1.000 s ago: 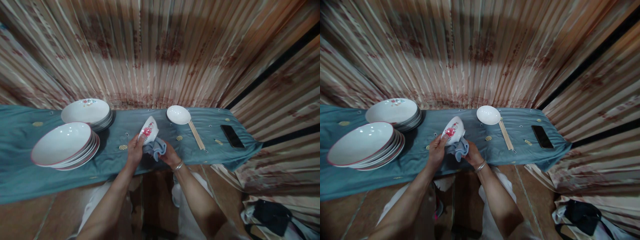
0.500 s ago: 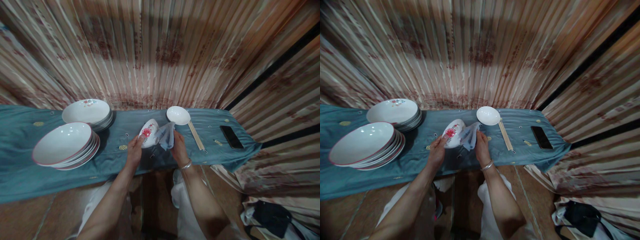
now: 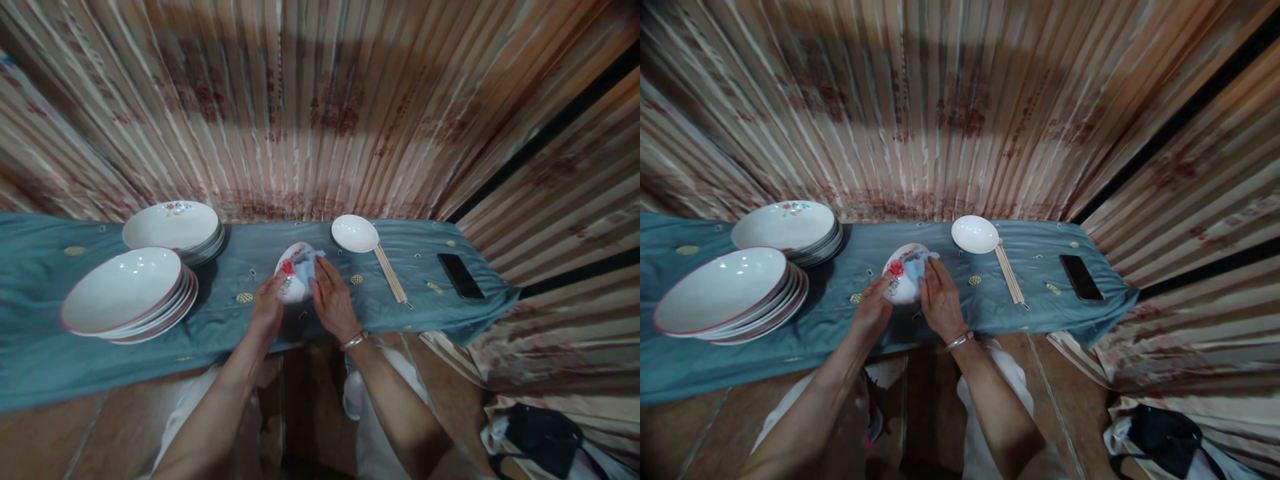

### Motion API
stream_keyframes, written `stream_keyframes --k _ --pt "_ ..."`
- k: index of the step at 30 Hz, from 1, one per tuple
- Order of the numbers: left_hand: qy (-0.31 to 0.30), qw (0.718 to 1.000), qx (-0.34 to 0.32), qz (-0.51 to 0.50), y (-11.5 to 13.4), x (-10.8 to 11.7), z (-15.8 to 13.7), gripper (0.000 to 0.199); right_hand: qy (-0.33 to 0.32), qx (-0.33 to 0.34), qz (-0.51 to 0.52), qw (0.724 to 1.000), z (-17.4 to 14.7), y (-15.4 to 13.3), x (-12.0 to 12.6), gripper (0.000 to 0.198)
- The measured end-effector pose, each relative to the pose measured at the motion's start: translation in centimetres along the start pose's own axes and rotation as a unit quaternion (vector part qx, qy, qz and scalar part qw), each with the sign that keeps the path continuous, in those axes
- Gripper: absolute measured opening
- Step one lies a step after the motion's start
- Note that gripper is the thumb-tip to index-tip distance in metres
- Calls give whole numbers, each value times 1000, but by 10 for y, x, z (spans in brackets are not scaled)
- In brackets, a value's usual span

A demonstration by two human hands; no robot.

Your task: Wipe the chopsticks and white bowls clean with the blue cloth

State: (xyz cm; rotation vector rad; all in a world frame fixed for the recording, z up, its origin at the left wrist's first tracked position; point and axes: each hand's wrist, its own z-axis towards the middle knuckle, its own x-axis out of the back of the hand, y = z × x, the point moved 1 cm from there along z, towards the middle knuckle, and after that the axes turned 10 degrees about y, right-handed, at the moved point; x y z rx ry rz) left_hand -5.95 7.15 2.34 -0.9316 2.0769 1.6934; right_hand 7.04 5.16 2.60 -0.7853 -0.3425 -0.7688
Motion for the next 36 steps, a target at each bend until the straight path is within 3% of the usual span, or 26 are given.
stream_keyframes --k 6,12,16,21,24,27,33,36 --pt "30 999 -11 -10 2 2 2 35 36 -110 34 993 2 7 -2 35" --pt "68 996 -47 17 3 5 7 42 2 -237 48 970 -8 13 -13 29" --pt "51 988 -98 107 5 8 6 41 -47 -331 173 926 -14 8 -25 38" --pt "23 955 -166 244 11 8 3 37 -54 -427 328 841 -10 -4 -26 42" --pt "17 935 -184 303 11 8 1 38 -32 -452 381 806 -2 -4 -18 43" --pt "4 919 -199 340 9 8 0 38 -9 -463 405 788 4 0 -11 41" --pt "-30 897 -230 376 6 8 -1 37 13 -474 431 768 7 9 -6 38" --pt "-41 874 -251 413 6 9 -2 35 23 -477 423 770 8 14 -4 38"
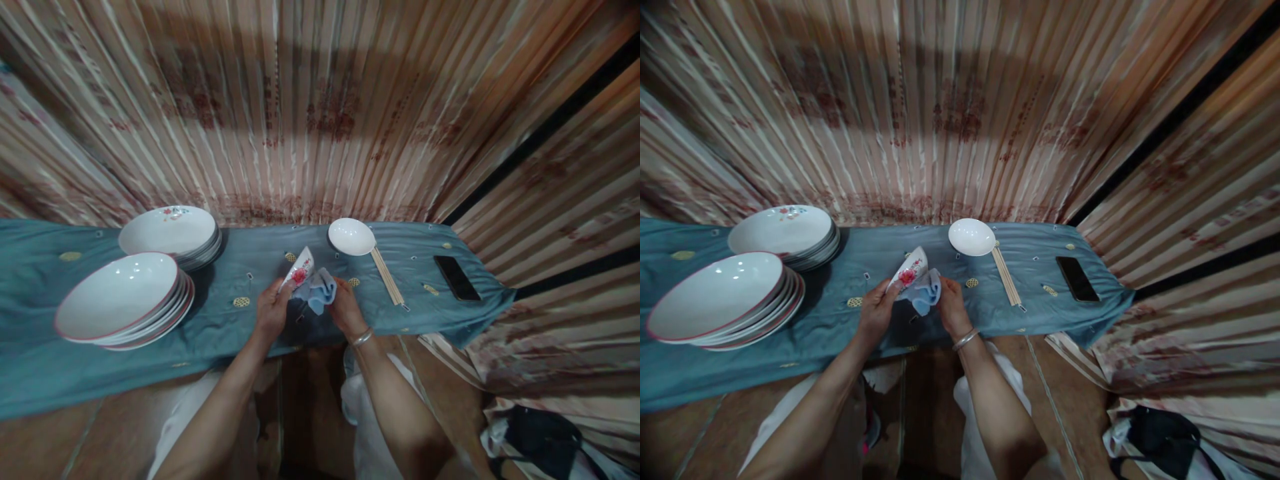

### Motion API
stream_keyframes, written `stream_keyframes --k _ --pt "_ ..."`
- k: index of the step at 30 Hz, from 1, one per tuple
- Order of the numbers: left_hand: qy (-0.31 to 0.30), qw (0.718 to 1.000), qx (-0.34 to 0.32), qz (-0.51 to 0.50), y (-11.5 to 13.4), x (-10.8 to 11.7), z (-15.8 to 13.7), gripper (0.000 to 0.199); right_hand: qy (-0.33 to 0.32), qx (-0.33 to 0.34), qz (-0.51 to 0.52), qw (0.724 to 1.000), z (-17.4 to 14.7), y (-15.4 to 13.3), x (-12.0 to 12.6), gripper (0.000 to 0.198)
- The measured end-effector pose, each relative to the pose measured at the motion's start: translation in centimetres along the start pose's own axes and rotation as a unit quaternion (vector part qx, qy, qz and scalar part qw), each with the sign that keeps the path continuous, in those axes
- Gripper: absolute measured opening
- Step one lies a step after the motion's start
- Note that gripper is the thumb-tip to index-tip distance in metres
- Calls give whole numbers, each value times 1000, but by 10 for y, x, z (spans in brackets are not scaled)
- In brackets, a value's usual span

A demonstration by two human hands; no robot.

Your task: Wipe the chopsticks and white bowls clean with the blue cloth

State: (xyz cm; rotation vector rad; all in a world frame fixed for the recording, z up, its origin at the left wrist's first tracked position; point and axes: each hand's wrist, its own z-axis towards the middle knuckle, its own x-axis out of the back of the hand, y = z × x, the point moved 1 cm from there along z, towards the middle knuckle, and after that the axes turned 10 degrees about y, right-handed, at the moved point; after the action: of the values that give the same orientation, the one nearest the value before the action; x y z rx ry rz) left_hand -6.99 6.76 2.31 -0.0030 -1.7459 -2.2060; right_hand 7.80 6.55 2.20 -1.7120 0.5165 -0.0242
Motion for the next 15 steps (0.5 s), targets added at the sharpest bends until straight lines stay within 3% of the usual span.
stream_keyframes --k 5,9,12,15 --pt "-25 991 -106 72 -1 0 -2 34 32 32 -44 998 8 -5 12 31" --pt "-51 967 -209 137 -4 -4 -5 36 53 106 -132 984 12 -7 23 19" --pt "-62 942 -269 193 -7 -8 -8 38 67 136 -183 971 12 -7 30 26" --pt "-77 926 -301 217 -9 -11 -13 35 34 129 -193 972 10 -8 34 40"
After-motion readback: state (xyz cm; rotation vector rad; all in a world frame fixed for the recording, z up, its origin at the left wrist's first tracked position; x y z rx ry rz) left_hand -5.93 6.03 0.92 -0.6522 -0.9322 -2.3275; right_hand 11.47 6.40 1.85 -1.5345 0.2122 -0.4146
